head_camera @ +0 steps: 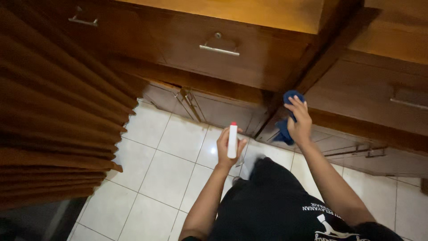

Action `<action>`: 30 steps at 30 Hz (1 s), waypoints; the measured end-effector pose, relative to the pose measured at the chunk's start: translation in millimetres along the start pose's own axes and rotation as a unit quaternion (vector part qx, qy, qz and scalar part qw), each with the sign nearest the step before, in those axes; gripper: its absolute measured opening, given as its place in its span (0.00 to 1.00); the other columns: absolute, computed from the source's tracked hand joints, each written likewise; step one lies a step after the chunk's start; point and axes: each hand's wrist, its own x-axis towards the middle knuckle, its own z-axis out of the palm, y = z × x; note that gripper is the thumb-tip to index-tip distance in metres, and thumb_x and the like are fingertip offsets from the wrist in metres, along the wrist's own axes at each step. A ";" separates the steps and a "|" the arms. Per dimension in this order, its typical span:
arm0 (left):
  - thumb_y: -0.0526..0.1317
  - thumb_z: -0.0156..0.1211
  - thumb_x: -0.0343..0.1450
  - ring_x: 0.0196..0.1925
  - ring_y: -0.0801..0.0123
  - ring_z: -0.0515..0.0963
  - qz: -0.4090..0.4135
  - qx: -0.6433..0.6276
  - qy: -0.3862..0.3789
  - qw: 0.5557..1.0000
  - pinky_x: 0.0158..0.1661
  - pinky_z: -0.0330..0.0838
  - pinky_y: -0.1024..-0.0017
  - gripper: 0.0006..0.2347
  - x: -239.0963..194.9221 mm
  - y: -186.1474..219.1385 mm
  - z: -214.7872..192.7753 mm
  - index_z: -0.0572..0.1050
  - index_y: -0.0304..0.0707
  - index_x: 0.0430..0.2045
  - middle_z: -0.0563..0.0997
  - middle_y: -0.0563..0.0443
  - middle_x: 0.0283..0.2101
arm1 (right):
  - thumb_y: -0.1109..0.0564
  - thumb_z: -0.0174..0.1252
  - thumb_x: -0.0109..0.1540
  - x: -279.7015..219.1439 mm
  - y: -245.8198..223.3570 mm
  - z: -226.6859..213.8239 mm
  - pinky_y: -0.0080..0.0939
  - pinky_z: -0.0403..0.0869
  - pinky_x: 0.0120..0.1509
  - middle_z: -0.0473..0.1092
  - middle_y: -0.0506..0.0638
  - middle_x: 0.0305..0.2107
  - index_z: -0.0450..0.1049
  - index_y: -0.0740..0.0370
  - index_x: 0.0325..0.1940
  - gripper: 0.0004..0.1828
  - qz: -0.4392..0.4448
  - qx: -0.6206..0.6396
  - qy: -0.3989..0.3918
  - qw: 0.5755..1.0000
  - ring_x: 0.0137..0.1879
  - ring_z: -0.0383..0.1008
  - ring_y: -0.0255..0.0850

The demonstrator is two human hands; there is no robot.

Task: The person picks up a cloth and a spray bottle, then wipes down the surfaces, drawers, and cabinet doors of a wooden cabinet with the cloth.

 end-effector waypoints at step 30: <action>0.40 0.73 0.65 0.45 0.52 0.78 0.027 0.094 -0.068 0.993 0.47 0.73 0.64 0.21 191.0 -81.3 -117.3 0.73 0.29 0.49 0.77 0.40 0.45 | 0.64 0.66 0.68 87.0 115.5 207.2 0.73 0.45 0.82 0.57 0.68 0.69 0.58 0.56 0.70 0.31 -0.173 -0.241 0.153 0.943 0.81 0.51 0.64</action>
